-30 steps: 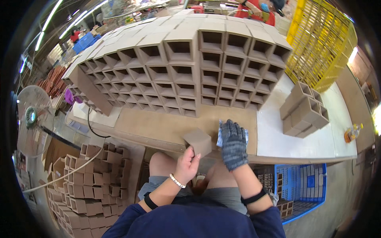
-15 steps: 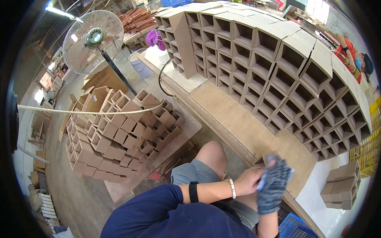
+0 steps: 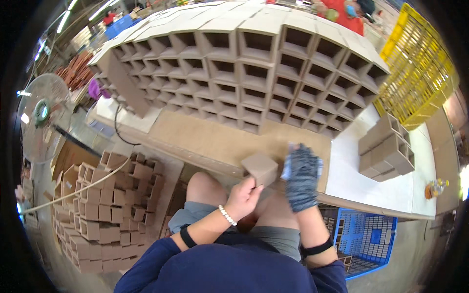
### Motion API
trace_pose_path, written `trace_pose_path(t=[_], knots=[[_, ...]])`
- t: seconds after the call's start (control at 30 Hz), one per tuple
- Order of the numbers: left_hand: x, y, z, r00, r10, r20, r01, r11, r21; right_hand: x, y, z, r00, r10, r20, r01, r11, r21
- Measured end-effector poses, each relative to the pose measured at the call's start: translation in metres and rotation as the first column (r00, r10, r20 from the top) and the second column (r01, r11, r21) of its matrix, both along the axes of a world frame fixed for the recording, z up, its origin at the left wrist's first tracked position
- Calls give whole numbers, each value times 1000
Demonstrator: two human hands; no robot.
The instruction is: Sanding the edges of small wooden boxes/blocks in a workshop.
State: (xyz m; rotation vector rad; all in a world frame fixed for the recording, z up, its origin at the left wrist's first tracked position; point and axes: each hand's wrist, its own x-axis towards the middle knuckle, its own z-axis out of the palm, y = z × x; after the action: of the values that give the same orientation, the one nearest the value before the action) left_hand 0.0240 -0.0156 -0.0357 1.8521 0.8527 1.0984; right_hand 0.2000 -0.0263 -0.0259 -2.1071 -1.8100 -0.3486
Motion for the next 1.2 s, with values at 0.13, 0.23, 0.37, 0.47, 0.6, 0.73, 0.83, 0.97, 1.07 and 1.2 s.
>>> trace_pose_path(t=[0.13, 0.23, 0.37, 0.47, 0.6, 0.73, 0.83, 0.97, 1.07, 1.2], knots=[[1, -3, -5, 999, 9, 43, -12, 999, 47, -53, -14, 25, 945, 314, -90, -316, 949, -7], [3, -4, -8, 999, -14, 33, 15, 999, -29, -17, 1, 8, 989, 141, -39, -145, 980, -140], [-1, -3, -7, 998, -56, -39, 51, 991, -124, -21, -4, 20, 987, 139, -84, -142, 989, -40], [0, -8, -11, 994, 37, 102, -40, 999, 19, -59, -15, 30, 938, 345, -33, -345, 921, -182], [-1, -6, -6, 993, -39, 112, 57, 986, -157, -6, 1, 4, 990, 51, 130, -57, 997, 42], [-6, -1, -2, 999, -46, -23, 40, 980, -195, -45, -10, 30, 979, 206, 3, -206, 977, 60], [1, 2, -14, 983, 40, 178, -39, 999, -12, -56, -11, 34, 925, 378, -41, -377, 926, 33], [-1, 13, 6, 994, -102, -33, 94, 976, -196, -18, -1, 8, 990, 136, 38, -138, 988, 67], [2, 15, -3, 962, -93, 258, 169, 942, -289, -35, -12, 24, 936, 341, 84, -341, 940, -11], [-1, 12, 13, 973, -119, 198, 168, 953, -251, -6, -1, 31, 976, 204, -76, -181, 953, 242]])
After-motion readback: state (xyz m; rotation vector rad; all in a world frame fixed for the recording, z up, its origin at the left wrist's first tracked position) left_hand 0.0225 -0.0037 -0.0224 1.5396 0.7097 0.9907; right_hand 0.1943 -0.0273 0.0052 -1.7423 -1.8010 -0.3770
